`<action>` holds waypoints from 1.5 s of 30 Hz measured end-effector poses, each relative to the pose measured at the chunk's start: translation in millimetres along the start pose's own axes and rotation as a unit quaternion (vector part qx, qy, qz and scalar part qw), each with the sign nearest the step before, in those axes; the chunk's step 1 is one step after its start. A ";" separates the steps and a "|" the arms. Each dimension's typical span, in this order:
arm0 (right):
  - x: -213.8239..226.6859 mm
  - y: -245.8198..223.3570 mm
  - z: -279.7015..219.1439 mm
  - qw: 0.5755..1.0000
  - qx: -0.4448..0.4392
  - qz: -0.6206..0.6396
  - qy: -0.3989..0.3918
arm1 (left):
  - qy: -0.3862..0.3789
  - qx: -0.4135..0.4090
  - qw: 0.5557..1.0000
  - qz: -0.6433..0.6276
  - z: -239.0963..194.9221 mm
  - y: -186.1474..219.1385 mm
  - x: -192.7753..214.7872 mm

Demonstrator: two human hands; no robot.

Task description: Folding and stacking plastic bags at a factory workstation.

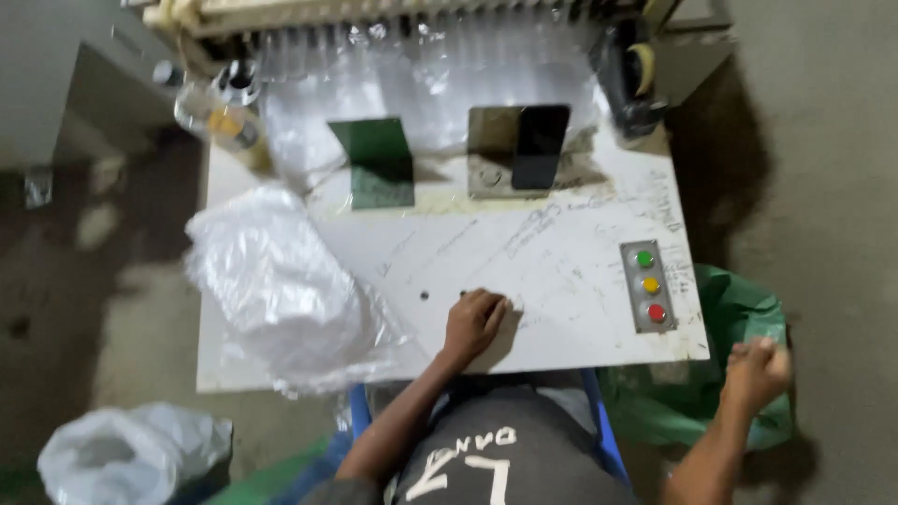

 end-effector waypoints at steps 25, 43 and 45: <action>-429.1 -344.0 -3.8 0.913 0.028 0.150 -0.378 | 0.308 0.469 0.544 -0.624 146.1 -372.1 143.4; -527.1 -284.5 49.2 0.912 0.038 0.115 -0.391 | 0.264 0.528 0.731 -0.343 224.4 -388.1 134.4; -505.1 -268.2 62.5 0.923 0.037 0.187 -0.334 | 0.325 0.487 0.735 -0.342 211.2 -384.0 142.8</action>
Point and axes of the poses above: each hand's wrist, its own z-axis towards the middle knuckle, its own x-axis out of the back of the hand, y = z × x, the point moved 9 cm from there along z, towards the middle knuckle, and after that the axes turned 12 degrees about z, right-handed, at the moved point
